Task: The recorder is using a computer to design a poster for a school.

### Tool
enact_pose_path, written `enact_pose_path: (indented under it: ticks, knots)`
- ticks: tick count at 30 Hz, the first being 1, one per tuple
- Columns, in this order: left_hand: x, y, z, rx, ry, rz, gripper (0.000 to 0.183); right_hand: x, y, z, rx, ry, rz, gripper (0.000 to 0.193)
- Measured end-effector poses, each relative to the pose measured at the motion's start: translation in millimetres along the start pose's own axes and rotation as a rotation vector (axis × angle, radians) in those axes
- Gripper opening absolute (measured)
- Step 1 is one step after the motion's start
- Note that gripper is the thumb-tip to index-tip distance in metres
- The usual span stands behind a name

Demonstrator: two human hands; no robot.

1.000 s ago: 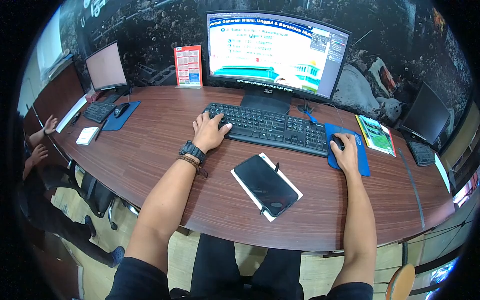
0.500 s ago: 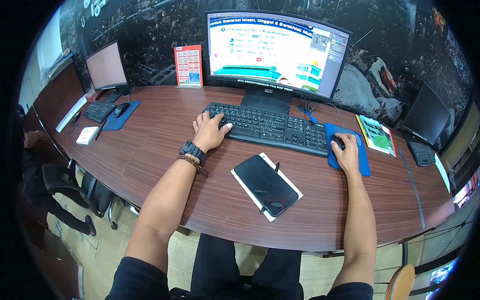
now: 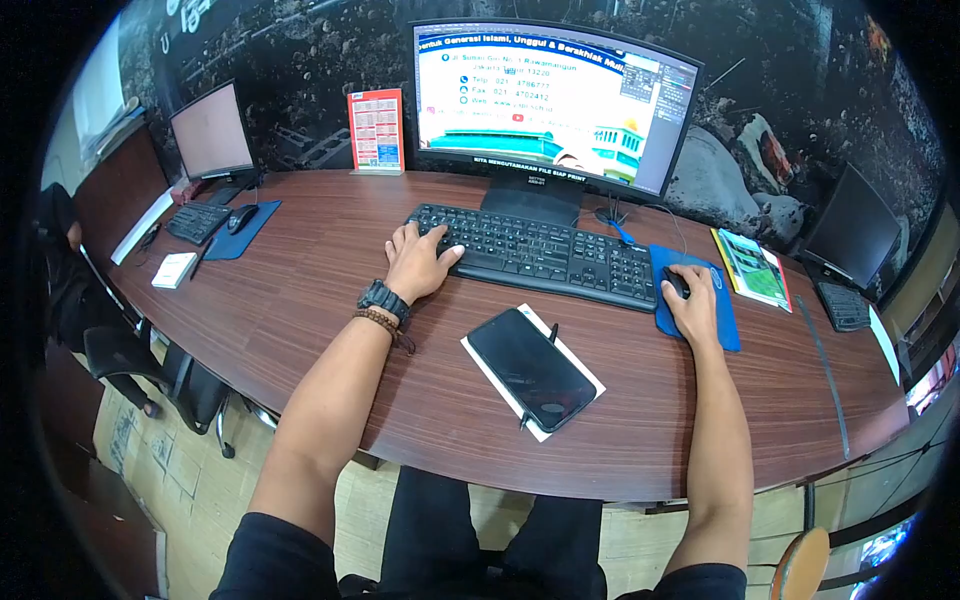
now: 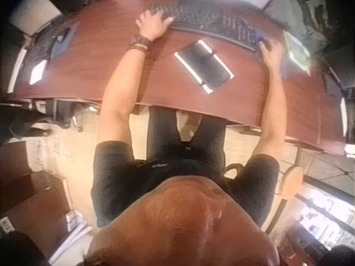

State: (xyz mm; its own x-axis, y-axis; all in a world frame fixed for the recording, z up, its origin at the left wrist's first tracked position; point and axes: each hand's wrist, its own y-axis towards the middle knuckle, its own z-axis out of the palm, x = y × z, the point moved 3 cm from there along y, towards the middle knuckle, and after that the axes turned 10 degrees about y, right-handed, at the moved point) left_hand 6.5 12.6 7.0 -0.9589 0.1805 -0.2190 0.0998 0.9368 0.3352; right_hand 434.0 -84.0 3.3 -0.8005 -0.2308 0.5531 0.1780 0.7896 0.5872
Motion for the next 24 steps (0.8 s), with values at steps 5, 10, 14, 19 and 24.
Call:
enact_pose_path:
  ticks: [5,10,14,19,24]
  knots:
    - [0.3,-0.6,1.6,-0.006,0.008,0.006,0.056,-1.2,-0.4,0.9,0.003,-0.006,0.013,0.034]
    - [0.7,0.3,2.1,0.006,0.005,0.002,0.056,-1.1,-1.3,1.3,0.001,-0.006,0.015,0.035]
    - [2.1,0.3,5.4,-0.085,0.010,0.025,0.052,-2.5,-0.6,2.3,-0.018,-0.011,-0.008,0.035]
    - [2.7,3.0,1.4,-0.082,0.019,0.026,0.054,-1.9,-0.5,2.4,-0.006,-0.010,-0.002,0.035]
    - [1.0,2.1,-3.4,-0.075,-0.001,-0.016,0.059,-2.8,-0.8,2.4,0.002,-0.022,-0.001,0.034]
